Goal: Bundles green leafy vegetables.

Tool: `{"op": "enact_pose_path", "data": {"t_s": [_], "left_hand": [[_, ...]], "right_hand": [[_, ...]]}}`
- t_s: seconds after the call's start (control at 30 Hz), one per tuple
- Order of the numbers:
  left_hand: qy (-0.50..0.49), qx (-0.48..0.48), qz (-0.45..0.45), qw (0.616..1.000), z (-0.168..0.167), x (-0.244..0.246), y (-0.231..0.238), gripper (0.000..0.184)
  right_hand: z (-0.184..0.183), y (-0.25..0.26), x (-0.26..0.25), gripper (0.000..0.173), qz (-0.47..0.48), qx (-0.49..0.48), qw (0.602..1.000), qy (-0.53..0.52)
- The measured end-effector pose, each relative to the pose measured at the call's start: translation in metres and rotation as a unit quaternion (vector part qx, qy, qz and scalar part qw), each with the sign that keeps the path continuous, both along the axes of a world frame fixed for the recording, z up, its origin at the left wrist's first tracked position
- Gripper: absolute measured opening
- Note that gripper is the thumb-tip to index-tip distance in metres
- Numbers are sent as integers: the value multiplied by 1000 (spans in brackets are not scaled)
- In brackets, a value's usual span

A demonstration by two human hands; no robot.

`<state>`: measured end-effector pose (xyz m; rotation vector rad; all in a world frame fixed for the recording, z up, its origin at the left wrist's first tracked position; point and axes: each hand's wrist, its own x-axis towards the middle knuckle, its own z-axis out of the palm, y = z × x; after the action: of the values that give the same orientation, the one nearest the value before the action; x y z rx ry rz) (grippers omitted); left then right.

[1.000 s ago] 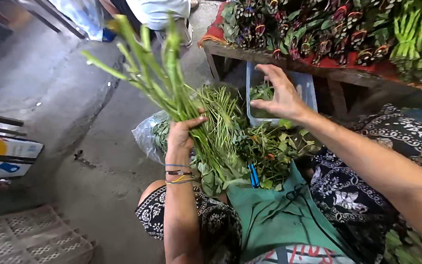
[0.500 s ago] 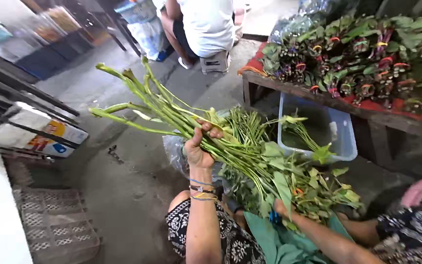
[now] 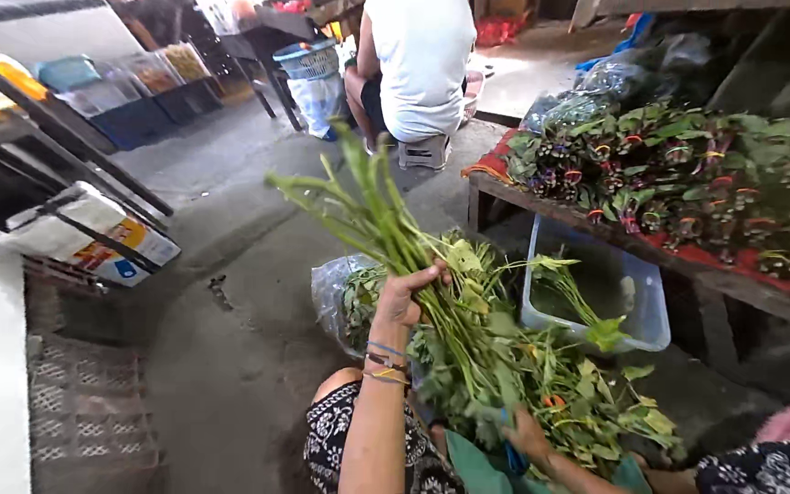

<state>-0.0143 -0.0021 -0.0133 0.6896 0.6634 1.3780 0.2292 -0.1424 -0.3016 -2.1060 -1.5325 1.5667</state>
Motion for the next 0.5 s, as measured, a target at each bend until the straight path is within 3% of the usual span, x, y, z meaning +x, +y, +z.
{"op": "enact_pose_path", "data": {"t_s": [0.07, 0.13, 0.2, 0.27, 0.37, 0.5], "left_hand": [[159, -55, 17, 986, -9, 14, 17, 27], [305, -67, -22, 950, -28, 23, 34, 33], [465, -50, -84, 880, -42, 30, 47, 32], [605, -43, -144, 782, -48, 39, 53, 28], [697, -43, -222, 681, -51, 51, 51, 22], [741, -43, -286, 606, -58, 65, 42, 24]], "right_hand": [[33, 6, 5, 58, -39, 9, 999, 6], [56, 13, 11, 57, -108, 35, 993, 16], [77, 20, 18, 52, -169, 64, 982, 51], [100, 24, 23, 48, -204, 75, 971, 99], [128, 25, 19, 33, -245, 69, 942, 219], [151, 28, 2, 24, -234, 86, 923, 292]]}}
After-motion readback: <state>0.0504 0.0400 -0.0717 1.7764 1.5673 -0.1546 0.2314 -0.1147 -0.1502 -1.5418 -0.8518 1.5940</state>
